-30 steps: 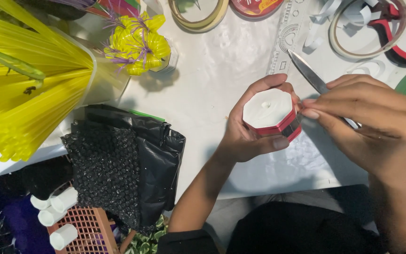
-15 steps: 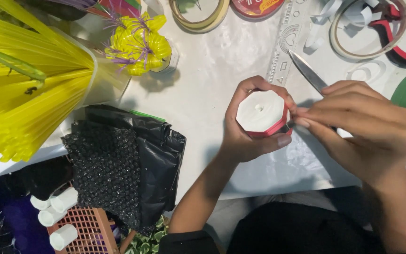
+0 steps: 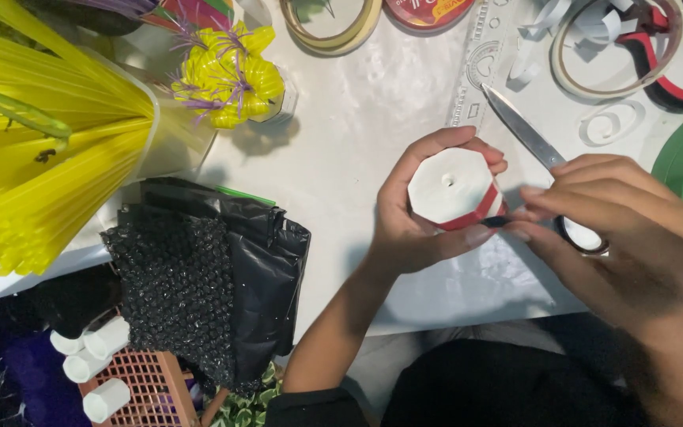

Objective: A person is seen decorating a small plastic cup with tape and then assembling decorative plastic flowers into it to create a handicraft.

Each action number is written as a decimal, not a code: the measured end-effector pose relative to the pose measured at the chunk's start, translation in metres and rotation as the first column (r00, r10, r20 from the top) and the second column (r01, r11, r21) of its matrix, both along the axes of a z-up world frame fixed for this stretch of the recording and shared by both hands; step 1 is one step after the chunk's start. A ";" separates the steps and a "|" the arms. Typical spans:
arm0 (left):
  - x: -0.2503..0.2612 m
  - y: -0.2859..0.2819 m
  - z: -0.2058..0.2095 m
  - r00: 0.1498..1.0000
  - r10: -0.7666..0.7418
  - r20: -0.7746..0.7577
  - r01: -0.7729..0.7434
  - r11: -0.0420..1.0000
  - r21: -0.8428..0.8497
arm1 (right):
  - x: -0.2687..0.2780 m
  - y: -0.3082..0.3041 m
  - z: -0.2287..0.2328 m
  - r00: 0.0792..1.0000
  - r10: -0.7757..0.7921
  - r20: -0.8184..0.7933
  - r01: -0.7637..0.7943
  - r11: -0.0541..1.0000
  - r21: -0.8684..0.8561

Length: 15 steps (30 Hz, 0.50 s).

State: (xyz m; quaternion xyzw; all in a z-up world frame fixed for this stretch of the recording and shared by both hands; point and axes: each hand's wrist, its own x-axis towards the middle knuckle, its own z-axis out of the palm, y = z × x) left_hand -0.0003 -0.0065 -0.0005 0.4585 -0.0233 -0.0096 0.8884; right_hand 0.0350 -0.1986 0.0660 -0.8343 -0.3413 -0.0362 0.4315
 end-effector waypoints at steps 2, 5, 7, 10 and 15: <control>0.001 -0.002 -0.007 0.999 -0.020 0.042 0.023 0.997 -0.070 | -0.001 0.005 0.001 1.000 -0.007 0.005 0.007 0.999 0.039; 0.001 -0.001 -0.009 0.996 -0.040 0.081 0.049 0.992 -0.116 | -0.003 0.014 0.007 1.000 -0.008 -0.026 0.010 0.997 0.076; 0.001 0.001 -0.009 0.996 -0.046 0.078 0.053 0.994 -0.095 | -0.007 0.018 0.009 0.998 -0.004 -0.059 0.008 0.997 0.073; 0.002 0.001 -0.012 0.988 -0.027 0.154 0.050 0.988 -0.146 | -0.013 0.018 0.009 0.998 -0.047 -0.048 0.048 0.998 0.030; 0.005 0.000 -0.015 0.980 0.002 0.199 0.027 0.989 -0.143 | -0.016 0.020 0.014 0.987 -0.089 -0.131 0.087 0.996 -0.020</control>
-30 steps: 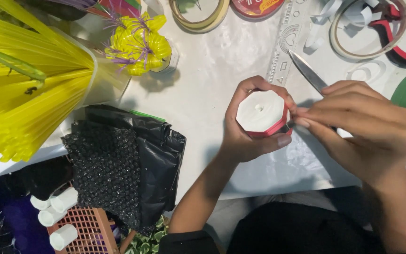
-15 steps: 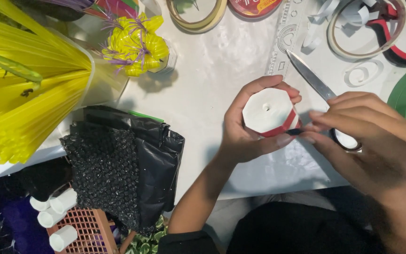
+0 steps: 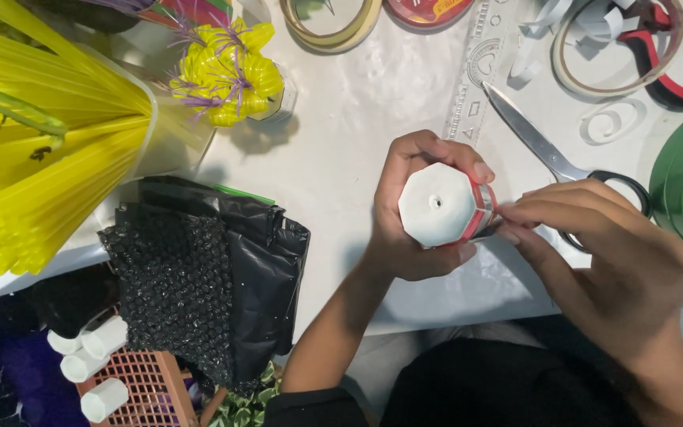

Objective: A person is seen decorating a small plastic cup with tape and then assembling decorative plastic flowers into it to create a handicraft.

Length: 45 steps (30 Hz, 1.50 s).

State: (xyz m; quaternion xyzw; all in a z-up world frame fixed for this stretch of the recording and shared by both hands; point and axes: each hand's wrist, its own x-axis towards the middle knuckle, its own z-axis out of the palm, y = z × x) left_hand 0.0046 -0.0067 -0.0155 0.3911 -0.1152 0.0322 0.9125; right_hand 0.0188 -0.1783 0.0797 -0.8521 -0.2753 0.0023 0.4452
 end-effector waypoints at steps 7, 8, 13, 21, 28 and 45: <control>-0.002 0.000 0.002 0.999 -0.028 -0.029 0.027 0.999 -0.032 | 0.002 -0.001 0.001 0.998 -0.003 -0.066 -0.002 0.997 -0.072; -0.002 0.000 0.002 0.998 -0.045 -0.034 0.043 0.997 -0.070 | 0.003 0.000 0.002 0.997 -0.001 -0.080 -0.005 0.998 -0.067; -0.002 -0.003 0.000 0.998 -0.058 -0.033 0.055 0.993 -0.108 | 0.003 0.001 0.004 0.997 -0.007 -0.077 -0.001 0.995 -0.103; 0.000 -0.001 0.002 0.999 -0.025 -0.029 0.025 1.000 -0.011 | 0.005 0.004 0.007 0.994 -0.061 -0.086 0.041 0.977 -0.210; 0.001 0.001 0.001 0.998 -0.045 -0.032 0.045 0.999 -0.008 | 0.017 0.003 0.008 0.999 0.008 -0.052 -0.016 0.986 -0.166; 0.003 -0.005 -0.028 0.960 -0.257 -0.106 0.200 0.903 -0.381 | 0.029 -0.001 -0.071 0.605 0.255 -0.755 0.293 0.810 0.508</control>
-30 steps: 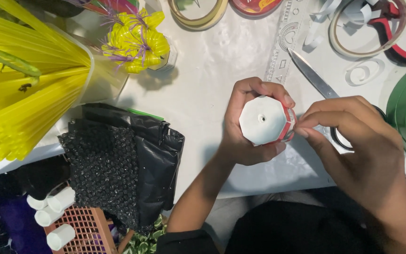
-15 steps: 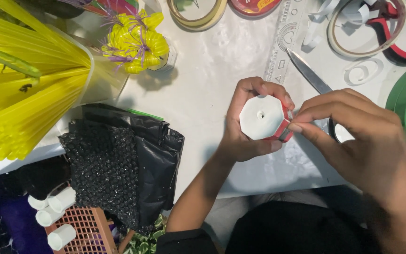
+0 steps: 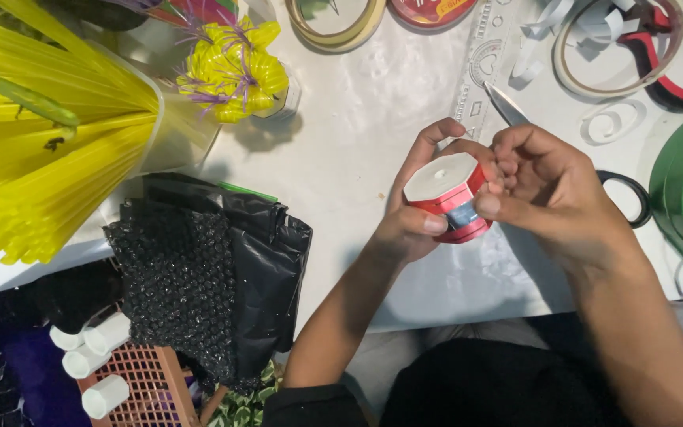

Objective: A person is seen decorating a small plastic cup with tape and then assembling decorative plastic flowers into it to create a handicraft.

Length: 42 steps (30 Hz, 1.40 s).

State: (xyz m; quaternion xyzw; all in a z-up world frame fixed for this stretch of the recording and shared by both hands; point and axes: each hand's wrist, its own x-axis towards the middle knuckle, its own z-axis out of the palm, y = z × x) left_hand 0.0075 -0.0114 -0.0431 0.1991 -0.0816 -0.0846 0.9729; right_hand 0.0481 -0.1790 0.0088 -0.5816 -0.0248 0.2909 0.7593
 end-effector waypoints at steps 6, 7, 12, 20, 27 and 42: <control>0.000 0.005 0.003 1.000 -0.008 0.010 0.008 1.000 0.014 | -0.004 0.002 -0.009 0.993 0.027 0.119 -0.043 0.989 0.139; 0.000 0.005 0.004 1.000 -0.008 0.010 0.008 1.000 0.013 | -0.004 0.006 -0.010 0.993 0.027 0.119 -0.043 0.989 0.138; 0.002 0.010 0.000 0.999 -0.004 0.036 0.002 0.998 0.068 | 0.000 0.015 -0.023 0.995 -0.001 0.098 -0.013 0.990 0.143; 0.007 0.008 -0.005 0.990 0.017 -0.139 -0.004 0.996 0.092 | 0.020 -0.004 -0.030 0.949 -0.035 0.313 -0.020 0.985 0.171; 0.016 0.029 0.035 0.912 0.041 -0.409 0.198 0.828 0.524 | 0.042 0.008 0.011 0.443 0.328 0.835 -0.064 0.940 -0.335; 0.011 0.035 0.025 0.759 0.157 0.632 -0.639 -0.005 0.769 | 0.055 0.009 -0.013 0.997 0.057 0.052 -0.047 0.983 -0.175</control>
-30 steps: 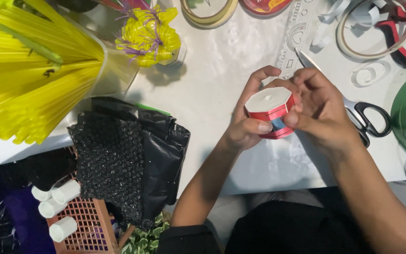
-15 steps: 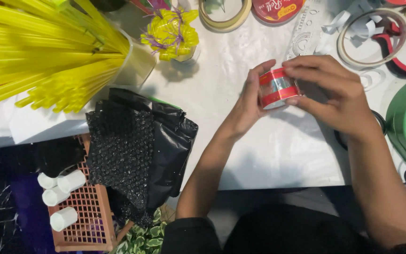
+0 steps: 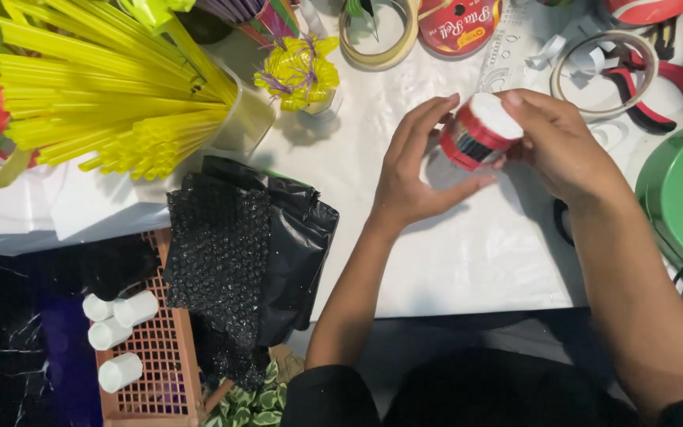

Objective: A person is seen decorating a small plastic cup with tape and then assembling decorative plastic flowers into it to create a handicraft.

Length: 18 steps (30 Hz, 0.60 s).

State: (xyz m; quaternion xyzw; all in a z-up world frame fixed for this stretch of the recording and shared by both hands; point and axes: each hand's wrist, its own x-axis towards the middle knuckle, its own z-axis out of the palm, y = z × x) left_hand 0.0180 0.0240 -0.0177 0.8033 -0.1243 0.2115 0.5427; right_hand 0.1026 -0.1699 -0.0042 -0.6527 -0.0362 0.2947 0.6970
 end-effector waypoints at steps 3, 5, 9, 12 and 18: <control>0.000 -0.004 -0.003 0.986 0.164 -0.042 -0.162 0.986 0.038 | 0.003 0.010 0.007 0.974 0.086 0.208 -0.056 0.987 -0.149; 0.002 0.001 -0.003 0.979 0.187 -0.082 -0.188 0.982 0.000 | 0.003 0.015 0.022 0.958 0.157 0.239 -0.076 0.945 -0.317; 0.007 0.004 -0.015 0.955 0.222 -0.199 -0.266 0.935 -0.234 | 0.004 0.028 0.039 0.715 0.413 0.563 -0.103 0.860 -0.500; 0.006 0.008 -0.015 0.943 0.313 -0.118 -0.325 0.939 -0.111 | -0.004 0.045 0.046 0.718 0.269 0.642 0.014 0.916 -0.400; 0.007 0.006 -0.003 0.830 0.540 0.137 -0.556 0.821 0.130 | 0.013 0.051 0.006 0.803 0.276 0.528 -0.169 0.955 -0.242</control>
